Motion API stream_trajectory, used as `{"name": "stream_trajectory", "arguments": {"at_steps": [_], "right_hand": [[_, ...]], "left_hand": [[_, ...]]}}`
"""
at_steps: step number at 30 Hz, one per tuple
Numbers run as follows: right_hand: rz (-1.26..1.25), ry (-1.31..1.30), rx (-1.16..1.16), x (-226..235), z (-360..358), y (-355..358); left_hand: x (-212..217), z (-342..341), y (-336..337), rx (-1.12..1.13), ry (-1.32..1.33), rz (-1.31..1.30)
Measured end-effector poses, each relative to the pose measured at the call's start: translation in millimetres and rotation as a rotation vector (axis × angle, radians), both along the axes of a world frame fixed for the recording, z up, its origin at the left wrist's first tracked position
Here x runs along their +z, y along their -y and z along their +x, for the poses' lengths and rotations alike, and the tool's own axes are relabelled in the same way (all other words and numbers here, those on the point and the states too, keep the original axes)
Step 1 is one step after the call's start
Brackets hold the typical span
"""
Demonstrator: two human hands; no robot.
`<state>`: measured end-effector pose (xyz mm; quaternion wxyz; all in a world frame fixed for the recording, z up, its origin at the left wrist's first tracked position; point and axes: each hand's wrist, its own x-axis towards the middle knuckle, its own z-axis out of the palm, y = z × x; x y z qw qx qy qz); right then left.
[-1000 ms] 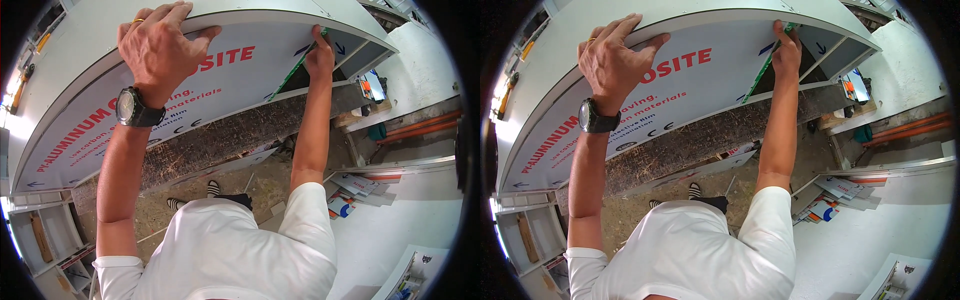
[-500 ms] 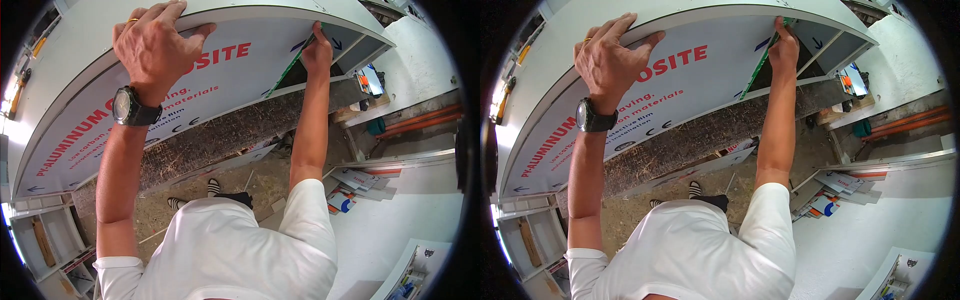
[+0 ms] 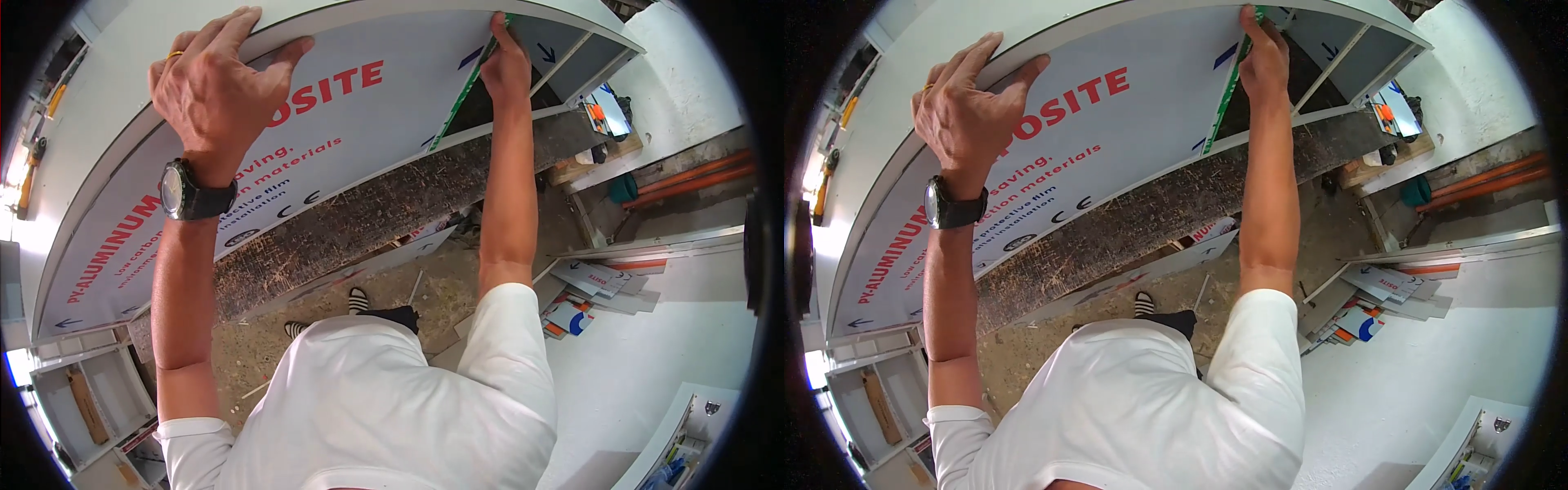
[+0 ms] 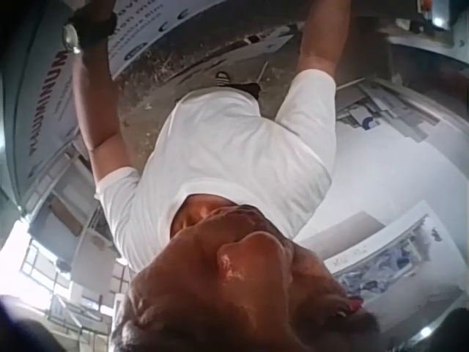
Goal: Handling and assembling large aluminum composite panels onto a metal frame in a workshop environment.
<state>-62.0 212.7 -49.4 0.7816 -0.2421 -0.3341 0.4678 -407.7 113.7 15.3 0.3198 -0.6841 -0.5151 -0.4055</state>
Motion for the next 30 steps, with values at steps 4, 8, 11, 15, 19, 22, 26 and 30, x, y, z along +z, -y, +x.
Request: {"name": "stream_trajectory", "arguments": {"at_steps": [4,8,11,15,19,22,26,30], "right_hand": [[0.103,0.013,0.240,-18,33,1],[0.120,0.065,0.183,-24,37,1],[0.116,0.104,0.126,-18,35,1],[0.079,0.212,-0.044,-8,24,5],[0.059,0.261,-0.197,-9,13,6],[-0.237,0.424,-0.342,12,-26,16],[-0.254,0.614,-0.361,20,4,46],[-0.153,0.758,-0.997,-7,-18,13]], "left_hand": [[-7,-9,-6,-0.070,-0.008,0.079],[-5,-4,-2,-0.071,-0.034,0.067],[-4,-3,-1,-0.066,-0.040,0.066],[-7,-2,-3,-0.047,-0.021,0.070],[-8,-4,-5,-0.055,-0.007,0.084],[-6,-20,-3,0.021,-0.068,0.033],[2,-7,4,-0.018,-0.047,-0.013],[1,-10,3,-0.113,0.032,-0.071]]}}
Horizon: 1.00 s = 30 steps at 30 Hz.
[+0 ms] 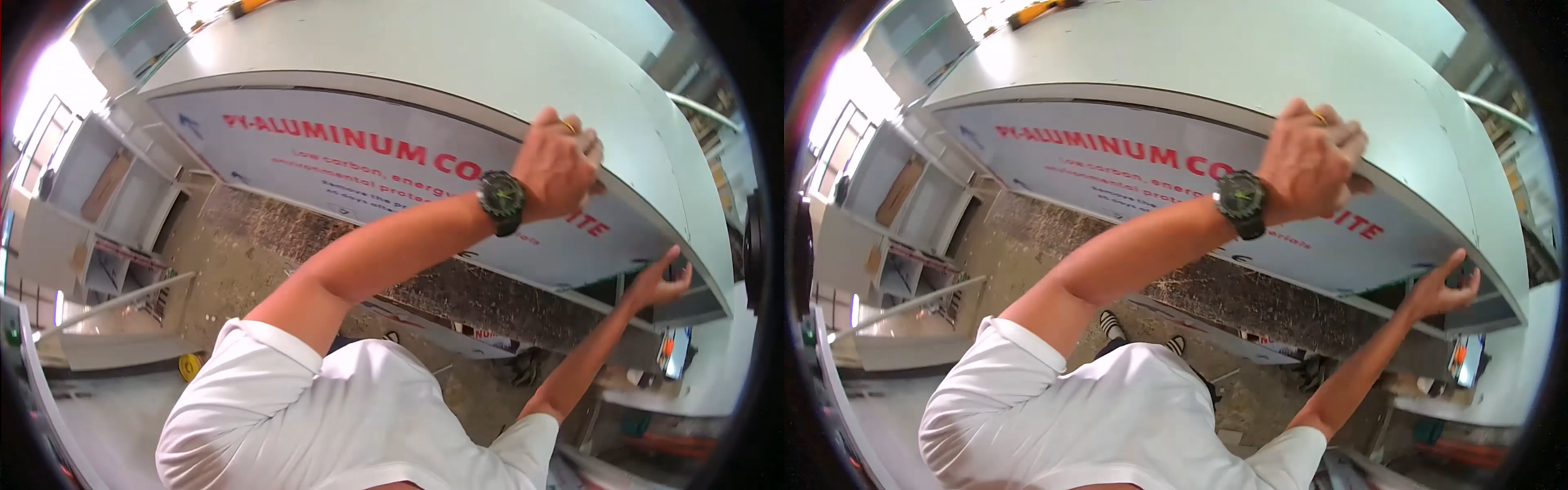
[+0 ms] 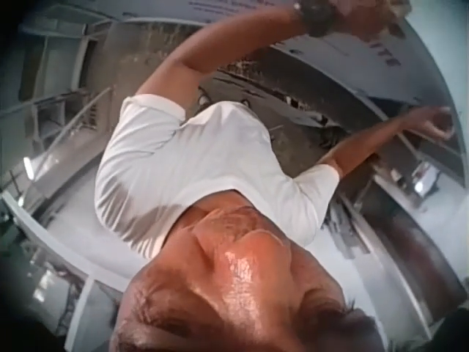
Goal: Handling and assembling large aluminum composite panels onto a metal frame in a workshop environment.
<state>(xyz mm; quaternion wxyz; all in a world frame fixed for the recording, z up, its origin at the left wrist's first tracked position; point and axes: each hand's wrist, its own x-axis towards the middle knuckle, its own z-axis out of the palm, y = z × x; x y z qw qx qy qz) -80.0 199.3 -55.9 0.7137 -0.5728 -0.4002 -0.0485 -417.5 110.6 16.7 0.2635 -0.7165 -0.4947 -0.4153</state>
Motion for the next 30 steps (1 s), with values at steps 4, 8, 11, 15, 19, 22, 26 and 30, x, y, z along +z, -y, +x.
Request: {"name": "stream_trajectory", "arguments": {"at_steps": [4,8,11,15,19,22,26,30], "right_hand": [[0.269,1.094,0.066,57,-122,69],[0.248,1.167,0.259,61,-125,64],[0.260,1.177,0.376,64,-133,56],[0.239,1.104,0.454,69,-134,58],[0.197,1.042,0.416,66,-131,55],[0.187,1.024,0.388,64,-132,54],[0.202,1.007,0.411,62,-130,53],[0.203,1.012,0.420,59,-126,50]], "left_hand": [[1,-17,6,-0.022,0.046,0.039],[3,-5,9,-0.060,0.073,0.039],[5,0,5,-0.068,0.090,0.083],[19,-26,12,-0.034,-0.003,-0.132],[23,-60,22,0.029,-0.119,0.079],[13,-67,20,-0.030,-0.035,0.020],[6,-65,23,-0.031,0.056,-0.059],[6,-63,24,-0.016,0.076,-0.101]]}}
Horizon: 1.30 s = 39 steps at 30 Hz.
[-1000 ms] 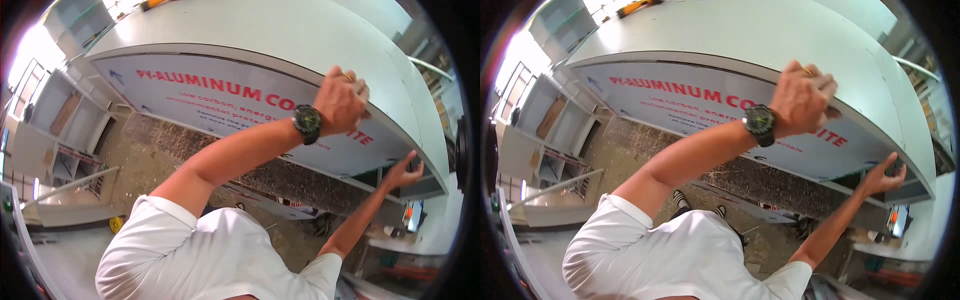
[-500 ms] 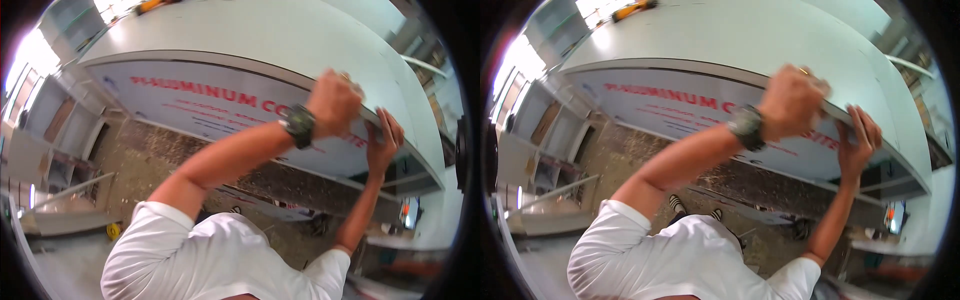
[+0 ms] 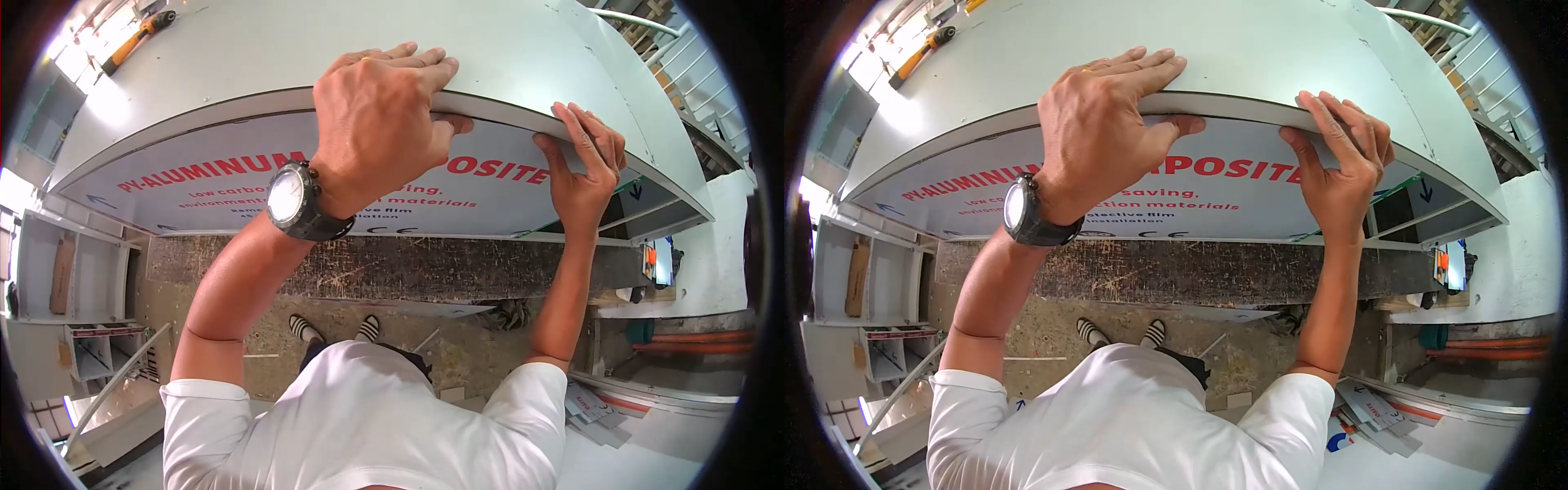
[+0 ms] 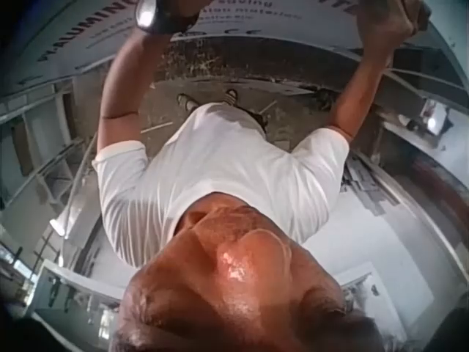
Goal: Handling and assembling large aluminum composite panels onto a metal frame in a workshop environment.
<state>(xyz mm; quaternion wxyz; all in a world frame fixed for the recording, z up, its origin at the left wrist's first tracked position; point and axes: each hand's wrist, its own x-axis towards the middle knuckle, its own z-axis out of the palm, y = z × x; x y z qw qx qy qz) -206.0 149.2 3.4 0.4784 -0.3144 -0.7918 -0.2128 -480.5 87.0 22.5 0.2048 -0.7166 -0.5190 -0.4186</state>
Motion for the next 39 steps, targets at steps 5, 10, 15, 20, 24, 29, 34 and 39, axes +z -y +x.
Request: {"name": "stream_trajectory", "arguments": {"at_steps": [5,10,15,20,24,29,34,39], "right_hand": [[0.040,0.031,0.020,3,4,0],[0.021,0.048,-0.020,1,-9,10],[0.052,0.163,-0.088,9,-30,24],[0.038,0.133,0.020,4,-52,14],[0.055,0.133,0.111,2,-41,9],[0.051,0.195,0.056,-3,-33,-2],[0.058,0.225,0.028,-2,-25,1],[0.076,0.234,0.017,-4,-34,5]], "left_hand": [[-2,1,1,0.025,-0.021,0.061],[-5,-5,-2,0.101,-0.071,0.092],[8,-1,5,0.152,-0.096,-0.119],[-5,-15,1,0.166,-0.183,0.059],[-48,-19,42,-0.028,0.060,0.409],[-113,-47,77,0.060,0.143,0.354],[-50,-111,53,0.229,0.230,0.525],[-22,-162,50,0.281,0.162,0.474]]}}
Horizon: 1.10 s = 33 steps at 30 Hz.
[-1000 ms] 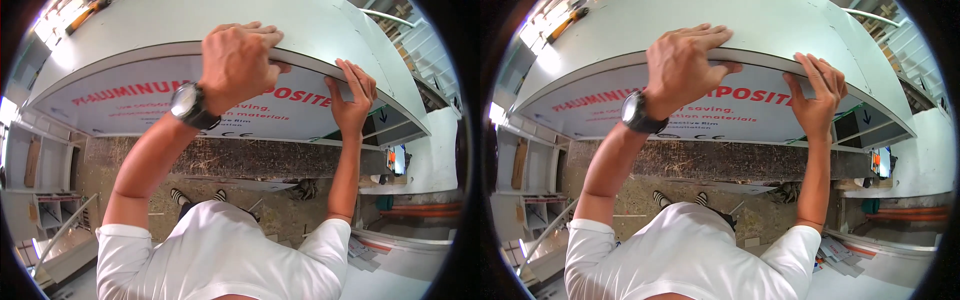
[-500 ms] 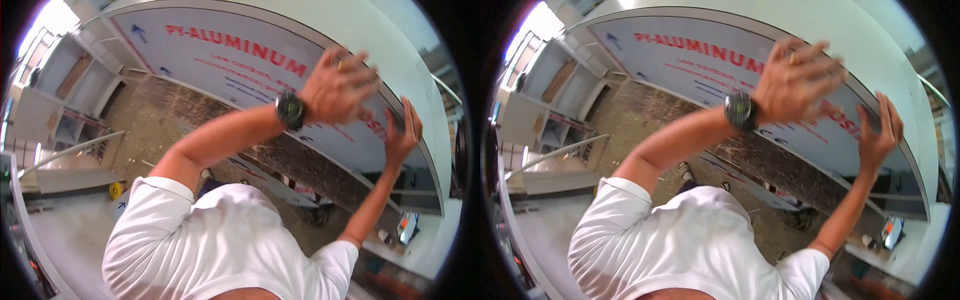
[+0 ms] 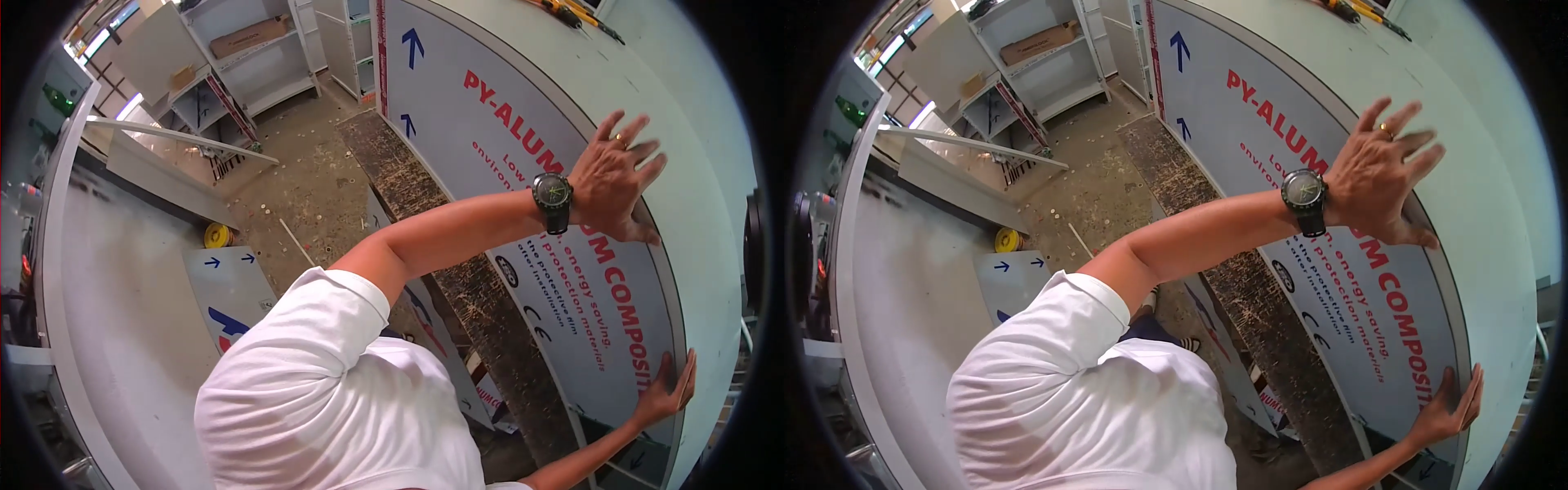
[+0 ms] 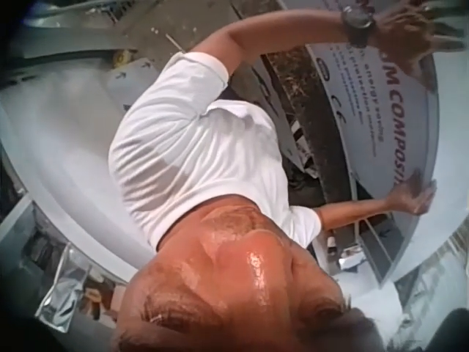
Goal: Handling and assembling large aluminum composite panels onto a metal frame in a workshop environment.
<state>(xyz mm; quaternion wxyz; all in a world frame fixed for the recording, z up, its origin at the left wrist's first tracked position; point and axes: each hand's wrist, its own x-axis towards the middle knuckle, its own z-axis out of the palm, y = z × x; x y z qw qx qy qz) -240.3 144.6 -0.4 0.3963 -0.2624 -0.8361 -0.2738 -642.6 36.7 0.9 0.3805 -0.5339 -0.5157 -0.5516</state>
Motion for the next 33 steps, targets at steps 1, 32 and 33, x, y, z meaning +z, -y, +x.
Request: {"name": "stream_trajectory", "arguments": {"at_steps": [1,32,33], "right_hand": [[0.010,0.000,0.008,0,0,0],[-0.160,-0.134,-0.016,7,-10,14],[-0.159,-0.138,-0.008,6,-10,14]], "left_hand": [[1,-4,0,0.008,0.000,0.010],[6,-8,10,-0.077,0.005,-0.342],[6,-8,10,-0.081,-0.007,-0.334]]}}
